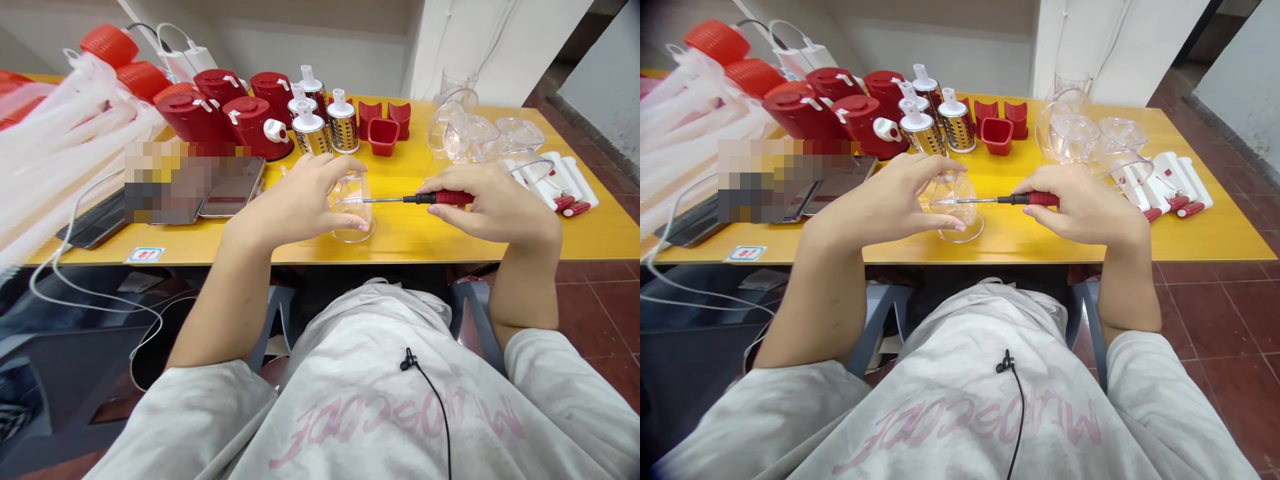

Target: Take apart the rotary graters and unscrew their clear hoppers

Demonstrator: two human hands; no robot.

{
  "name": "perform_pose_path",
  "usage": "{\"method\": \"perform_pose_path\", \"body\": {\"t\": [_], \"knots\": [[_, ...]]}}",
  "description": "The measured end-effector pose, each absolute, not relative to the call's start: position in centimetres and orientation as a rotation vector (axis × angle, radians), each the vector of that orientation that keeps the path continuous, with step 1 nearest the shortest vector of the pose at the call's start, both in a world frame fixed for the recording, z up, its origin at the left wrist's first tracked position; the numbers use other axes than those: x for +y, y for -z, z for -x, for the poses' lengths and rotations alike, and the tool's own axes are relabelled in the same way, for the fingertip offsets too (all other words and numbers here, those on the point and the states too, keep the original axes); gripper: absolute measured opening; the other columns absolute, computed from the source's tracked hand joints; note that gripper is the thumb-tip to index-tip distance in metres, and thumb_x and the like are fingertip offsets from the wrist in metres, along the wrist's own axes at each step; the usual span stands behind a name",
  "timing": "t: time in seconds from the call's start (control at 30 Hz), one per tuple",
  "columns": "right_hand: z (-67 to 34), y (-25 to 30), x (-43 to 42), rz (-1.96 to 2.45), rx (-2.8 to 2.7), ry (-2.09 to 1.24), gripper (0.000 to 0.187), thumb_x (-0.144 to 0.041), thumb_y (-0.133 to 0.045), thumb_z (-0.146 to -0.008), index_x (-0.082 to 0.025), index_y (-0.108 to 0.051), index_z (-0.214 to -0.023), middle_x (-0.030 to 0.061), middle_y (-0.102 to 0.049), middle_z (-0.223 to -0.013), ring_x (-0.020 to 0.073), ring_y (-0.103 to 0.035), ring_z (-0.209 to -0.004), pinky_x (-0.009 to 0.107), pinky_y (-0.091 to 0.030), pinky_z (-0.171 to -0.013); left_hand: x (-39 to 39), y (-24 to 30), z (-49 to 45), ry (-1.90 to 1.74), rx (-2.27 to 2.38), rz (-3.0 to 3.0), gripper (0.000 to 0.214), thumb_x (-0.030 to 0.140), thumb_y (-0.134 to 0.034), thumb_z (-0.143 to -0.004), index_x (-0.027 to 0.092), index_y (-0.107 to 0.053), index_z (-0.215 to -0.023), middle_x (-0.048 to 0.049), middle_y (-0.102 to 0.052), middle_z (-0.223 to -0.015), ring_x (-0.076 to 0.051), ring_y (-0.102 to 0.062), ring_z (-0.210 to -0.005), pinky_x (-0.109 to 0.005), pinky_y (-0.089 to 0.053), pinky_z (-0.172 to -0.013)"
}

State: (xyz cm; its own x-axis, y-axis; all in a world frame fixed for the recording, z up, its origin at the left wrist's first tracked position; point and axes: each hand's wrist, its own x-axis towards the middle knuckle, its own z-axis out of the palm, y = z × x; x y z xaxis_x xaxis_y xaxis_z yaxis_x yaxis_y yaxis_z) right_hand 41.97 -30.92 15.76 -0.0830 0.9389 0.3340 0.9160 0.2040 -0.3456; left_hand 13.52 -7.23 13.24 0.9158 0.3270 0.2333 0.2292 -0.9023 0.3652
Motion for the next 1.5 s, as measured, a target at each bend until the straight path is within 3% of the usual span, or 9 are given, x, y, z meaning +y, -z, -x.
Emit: {"method": "perform_pose_path", "body": {"t": [0.4,0.7,1.03,1.5], "knots": [[-41.81,-16.0,-30.89,1.724,-2.008,-0.092,0.033,-0.041,-0.079,-0.116,-0.033,-0.101,-0.138,0.0079,-0.1,-0.122,0.0344,-0.088,-0.109,0.05,-0.068,-0.104,-7.13,-13.24,-13.51,-0.433,0.399,-2.714,0.08,0.068,-0.103,-0.098,0.035,-0.078,-0.166,-0.0121,-0.083,-0.168,-0.05,-0.071,-0.158,-0.062,-0.058,-0.135],[-41.9,-15.98,-31.02,1.721,-1.993,-0.104,0.031,-0.037,-0.081,-0.114,-0.032,-0.101,-0.137,0.0084,-0.099,-0.121,0.0335,-0.086,-0.105,0.05,-0.067,-0.102,-7.12,-13.24,-13.46,-0.456,0.374,-2.721,0.089,0.083,-0.099,-0.099,0.033,-0.081,-0.17,-0.0154,-0.083,-0.171,-0.052,-0.069,-0.16,-0.068,-0.053,-0.142],[-42.09,-16.03,-31.01,1.715,-2.002,-0.104,0.033,-0.042,-0.079,-0.115,-0.033,-0.101,-0.138,0.0082,-0.098,-0.121,0.0334,-0.087,-0.106,0.05,-0.069,-0.103,-6.92,-13.34,-13.14,-0.454,0.373,-2.704,0.088,0.077,-0.1,-0.099,0.035,-0.081,-0.175,-0.0158,-0.082,-0.171,-0.051,-0.068,-0.164,-0.064,-0.052,-0.145],[-41.8,-16.09,-30.84,1.723,-2.008,-0.115,0.031,-0.044,-0.081,-0.115,-0.033,-0.101,-0.137,0.0088,-0.098,-0.121,0.0341,-0.086,-0.106,0.051,-0.068,-0.104,-7.15,-13.57,-13.01,-0.482,0.392,-2.683,0.091,0.077,-0.105,-0.096,0.037,-0.084,-0.176,-0.0162,-0.081,-0.159,-0.053,-0.07,-0.158,-0.068,-0.056,-0.142]]}}
